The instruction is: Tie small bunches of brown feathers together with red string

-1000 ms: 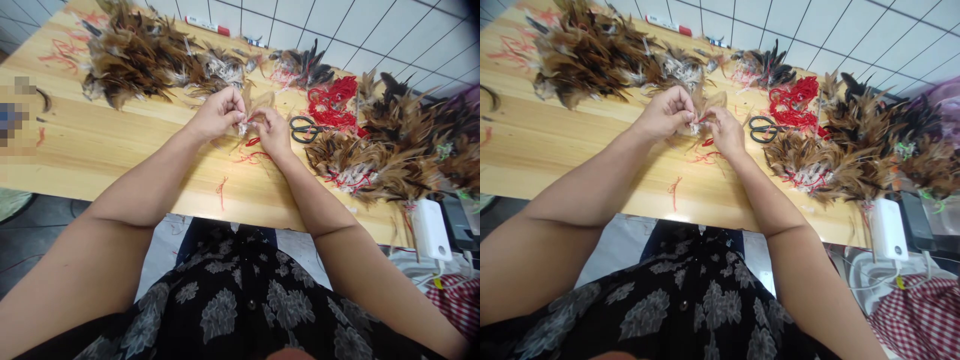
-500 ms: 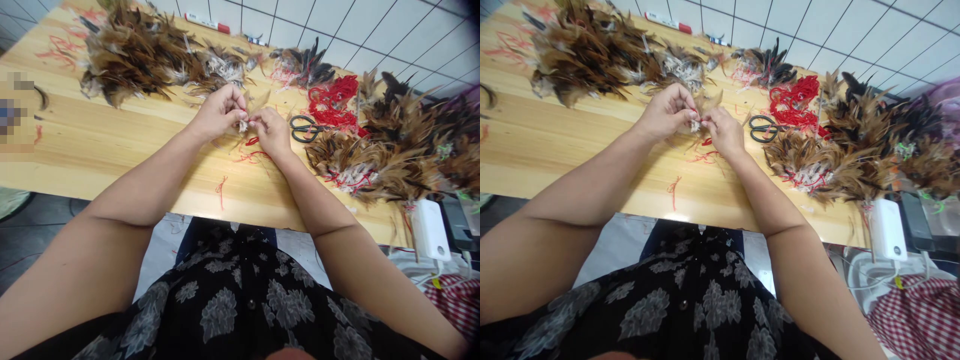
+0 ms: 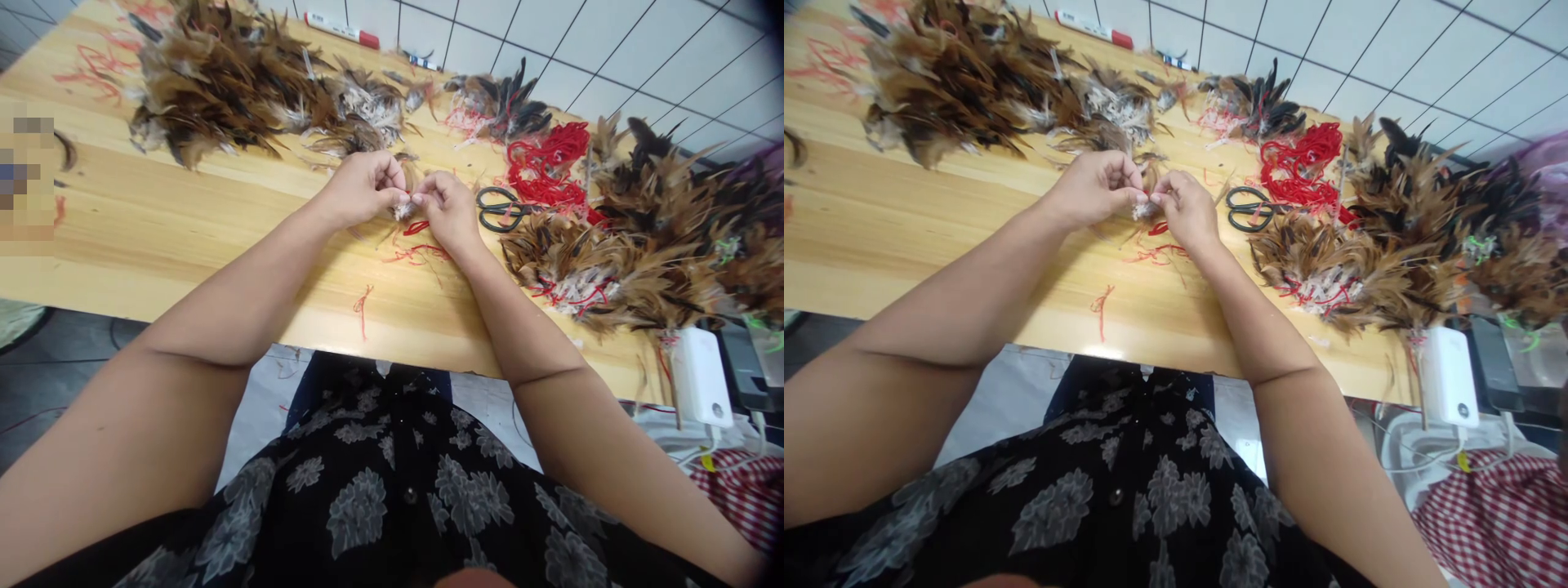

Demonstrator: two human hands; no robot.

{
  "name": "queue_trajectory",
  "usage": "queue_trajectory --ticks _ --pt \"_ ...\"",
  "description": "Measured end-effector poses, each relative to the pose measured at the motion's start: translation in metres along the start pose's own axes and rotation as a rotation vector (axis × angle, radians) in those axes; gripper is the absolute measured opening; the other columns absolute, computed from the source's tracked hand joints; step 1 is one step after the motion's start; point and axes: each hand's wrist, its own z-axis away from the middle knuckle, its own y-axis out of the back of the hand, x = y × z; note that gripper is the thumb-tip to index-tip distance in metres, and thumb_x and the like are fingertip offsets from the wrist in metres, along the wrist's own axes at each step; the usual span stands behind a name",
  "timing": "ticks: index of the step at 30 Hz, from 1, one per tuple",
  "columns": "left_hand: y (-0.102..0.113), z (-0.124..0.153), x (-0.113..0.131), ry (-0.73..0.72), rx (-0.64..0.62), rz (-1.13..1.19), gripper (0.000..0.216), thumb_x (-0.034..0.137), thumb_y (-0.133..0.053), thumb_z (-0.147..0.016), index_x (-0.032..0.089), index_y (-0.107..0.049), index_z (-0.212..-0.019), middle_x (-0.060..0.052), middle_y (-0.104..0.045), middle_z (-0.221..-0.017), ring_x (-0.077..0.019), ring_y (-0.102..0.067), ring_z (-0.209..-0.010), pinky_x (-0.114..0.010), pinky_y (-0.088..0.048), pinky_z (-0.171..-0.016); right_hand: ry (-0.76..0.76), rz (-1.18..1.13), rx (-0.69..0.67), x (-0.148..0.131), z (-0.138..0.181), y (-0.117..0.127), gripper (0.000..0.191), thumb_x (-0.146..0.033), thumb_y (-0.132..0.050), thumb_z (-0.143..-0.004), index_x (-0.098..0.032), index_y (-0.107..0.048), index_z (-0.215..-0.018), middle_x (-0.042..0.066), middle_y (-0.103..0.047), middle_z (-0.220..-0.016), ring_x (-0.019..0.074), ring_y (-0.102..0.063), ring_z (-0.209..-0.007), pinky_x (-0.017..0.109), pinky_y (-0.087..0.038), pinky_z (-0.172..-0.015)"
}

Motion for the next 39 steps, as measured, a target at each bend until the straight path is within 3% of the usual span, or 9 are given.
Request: queue_trajectory --ticks 6,12,16,21,27,30,36,39 --pt "-0.006 0.004 0.012 0.022 -0.007 -0.157 0.029 -0.007 -0.078 -0.089 0.020 -0.073 -0.082 0.001 -0.073 -0.080 -0.0178 -0.061 -0.077 -0.035 -0.048 -0.081 -0.023 0.041 -0.049 -0.011 0.001 0.007 0.015 -0.035 -0.068 -0.115 -0.027 -0.081 -0.116 0.008 -0.085 -0.123 0.0313 -0.078 -0.125 0.055 -0.065 -0.122" --pt "-0.007 0.007 0.009 -0.016 -0.038 -0.269 0.028 0.003 -0.087 -0.090 0.022 -0.070 -0.079 0.002 -0.070 -0.076 -0.0218 -0.066 -0.082 -0.035 -0.047 -0.082 -0.062 0.111 -0.048 -0.039 0.010 0.018 0.018 -0.037 -0.067 -0.115 -0.029 -0.083 -0.118 0.010 -0.087 -0.126 0.0338 -0.081 -0.123 0.050 -0.068 -0.112" --pt "-0.006 0.007 0.010 -0.028 -0.033 -0.249 0.025 0.010 -0.082 -0.098 0.023 -0.069 -0.081 0.002 -0.069 -0.076 -0.0201 -0.060 -0.081 -0.035 -0.044 -0.082 -0.076 0.074 -0.030 -0.030 0.007 0.012 0.018 -0.039 -0.070 -0.116 -0.028 -0.083 -0.120 0.008 -0.087 -0.126 0.0316 -0.081 -0.124 0.049 -0.068 -0.115" --pt "-0.007 0.004 0.004 0.027 0.012 -0.105 0.024 0.004 -0.079 -0.088 0.025 -0.067 -0.085 0.000 -0.073 -0.082 -0.0205 -0.060 -0.079 -0.037 -0.045 -0.081 -0.103 -0.042 -0.023 -0.010 0.002 0.003 0.018 -0.032 -0.073 -0.110 -0.026 -0.087 -0.121 0.006 -0.089 -0.122 0.0277 -0.081 -0.118 0.048 -0.068 -0.114" --pt "-0.008 0.000 -0.010 0.001 -0.017 -0.034 0.033 0.006 -0.090 -0.089 0.026 -0.065 -0.094 -0.001 -0.073 -0.088 -0.0246 -0.069 -0.093 -0.041 -0.053 -0.094 -0.104 -0.025 -0.075 -0.011 0.004 -0.001 0.026 -0.018 -0.073 -0.099 -0.025 -0.088 -0.119 0.006 -0.090 -0.123 0.0286 -0.083 -0.120 0.050 -0.068 -0.117" --pt "-0.007 -0.002 -0.014 0.036 0.004 -0.005 0.034 0.004 -0.091 -0.090 0.025 -0.064 -0.096 0.001 -0.070 -0.085 -0.0231 -0.070 -0.089 -0.042 -0.055 -0.096 -0.090 0.061 -0.093 -0.014 0.007 -0.001 0.027 -0.015 -0.072 -0.099 -0.026 -0.087 -0.120 0.008 -0.090 -0.127 0.0311 -0.082 -0.129 0.050 -0.066 -0.121" --pt "-0.007 -0.002 -0.012 0.097 -0.043 0.063 0.026 0.016 -0.093 -0.090 0.021 -0.068 -0.094 0.000 -0.068 -0.078 -0.0203 -0.073 -0.081 -0.038 -0.064 -0.090 -0.103 0.147 -0.079 -0.015 0.011 0.001 0.013 -0.029 -0.071 -0.110 -0.030 -0.082 -0.116 0.007 -0.087 -0.130 0.0311 -0.082 -0.123 0.046 -0.068 -0.109" --pt "-0.007 -0.001 -0.009 0.109 -0.051 0.084 0.025 0.019 -0.095 -0.086 0.020 -0.070 -0.091 0.000 -0.069 -0.076 -0.0216 -0.076 -0.080 -0.037 -0.068 -0.087 -0.079 0.139 -0.064 -0.013 0.012 0.003 0.019 -0.041 -0.066 -0.116 -0.030 -0.080 -0.114 0.007 -0.086 -0.128 0.0295 -0.082 -0.122 0.043 -0.068 -0.106"
